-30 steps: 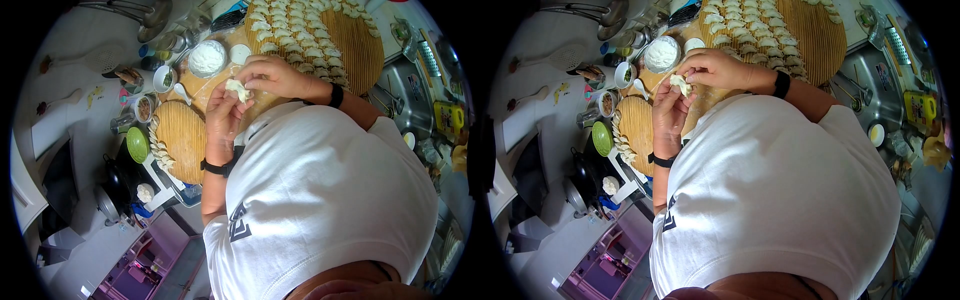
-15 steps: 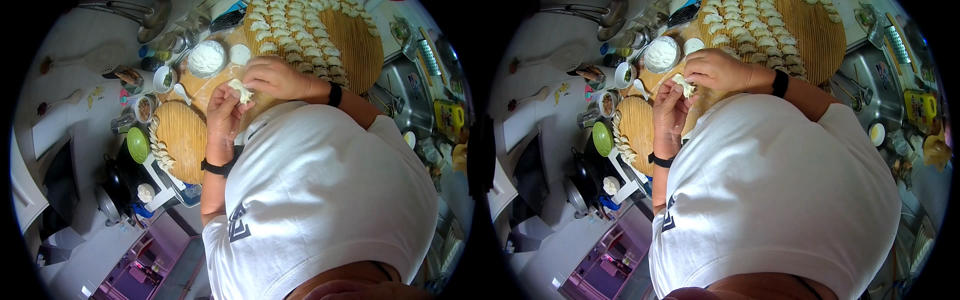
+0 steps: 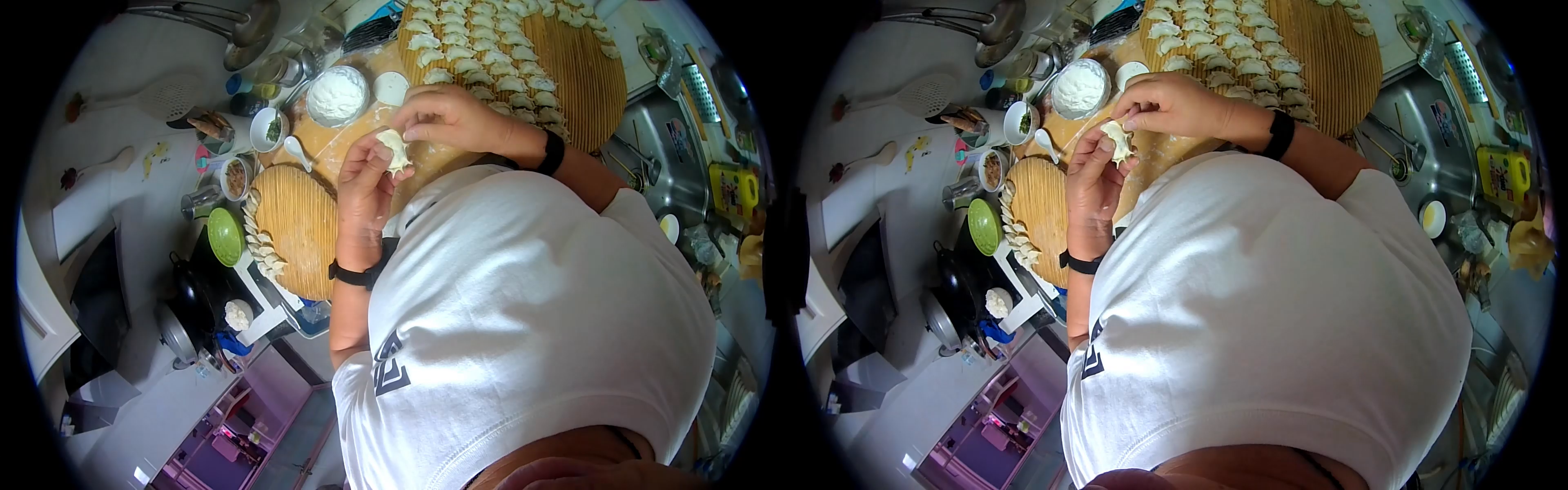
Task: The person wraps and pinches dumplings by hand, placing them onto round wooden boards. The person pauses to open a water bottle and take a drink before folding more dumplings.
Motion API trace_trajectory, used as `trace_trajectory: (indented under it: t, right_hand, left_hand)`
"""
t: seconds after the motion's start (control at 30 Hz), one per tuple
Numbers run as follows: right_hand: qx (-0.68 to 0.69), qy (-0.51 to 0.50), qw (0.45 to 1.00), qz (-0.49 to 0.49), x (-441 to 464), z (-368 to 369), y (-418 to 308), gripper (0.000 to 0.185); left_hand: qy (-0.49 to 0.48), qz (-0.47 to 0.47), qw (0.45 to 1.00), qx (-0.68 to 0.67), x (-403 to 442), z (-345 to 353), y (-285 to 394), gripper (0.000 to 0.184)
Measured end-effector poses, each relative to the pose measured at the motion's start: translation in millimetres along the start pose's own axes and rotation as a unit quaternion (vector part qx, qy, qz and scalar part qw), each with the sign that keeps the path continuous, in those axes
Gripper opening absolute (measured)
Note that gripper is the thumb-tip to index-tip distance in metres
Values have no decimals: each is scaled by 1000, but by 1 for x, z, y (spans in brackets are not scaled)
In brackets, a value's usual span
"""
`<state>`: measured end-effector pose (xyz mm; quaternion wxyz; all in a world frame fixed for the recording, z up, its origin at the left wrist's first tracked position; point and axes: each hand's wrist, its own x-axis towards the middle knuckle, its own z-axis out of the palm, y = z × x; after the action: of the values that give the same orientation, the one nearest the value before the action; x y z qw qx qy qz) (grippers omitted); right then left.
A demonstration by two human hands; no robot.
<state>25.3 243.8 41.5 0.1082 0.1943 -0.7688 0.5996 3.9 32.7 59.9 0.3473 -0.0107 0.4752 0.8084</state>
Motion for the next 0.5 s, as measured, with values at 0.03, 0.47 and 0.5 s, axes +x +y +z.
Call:
trace_trajectory:
  t: [0.03,0.47,0.5]
  right_hand:
    - [14,-10,1000,11,-1,0,0,18]
    - [-45,-15,996,-71,-4,3,1,10]
    - [-45,-15,996,-71,-4,2,-1,10]
  left_hand:
    - [-3,-3,1000,5,0,-1,0,28]
    - [6,-13,999,32,0,-5,-4,23]
    - [6,-13,999,32,0,-5,-3,23]
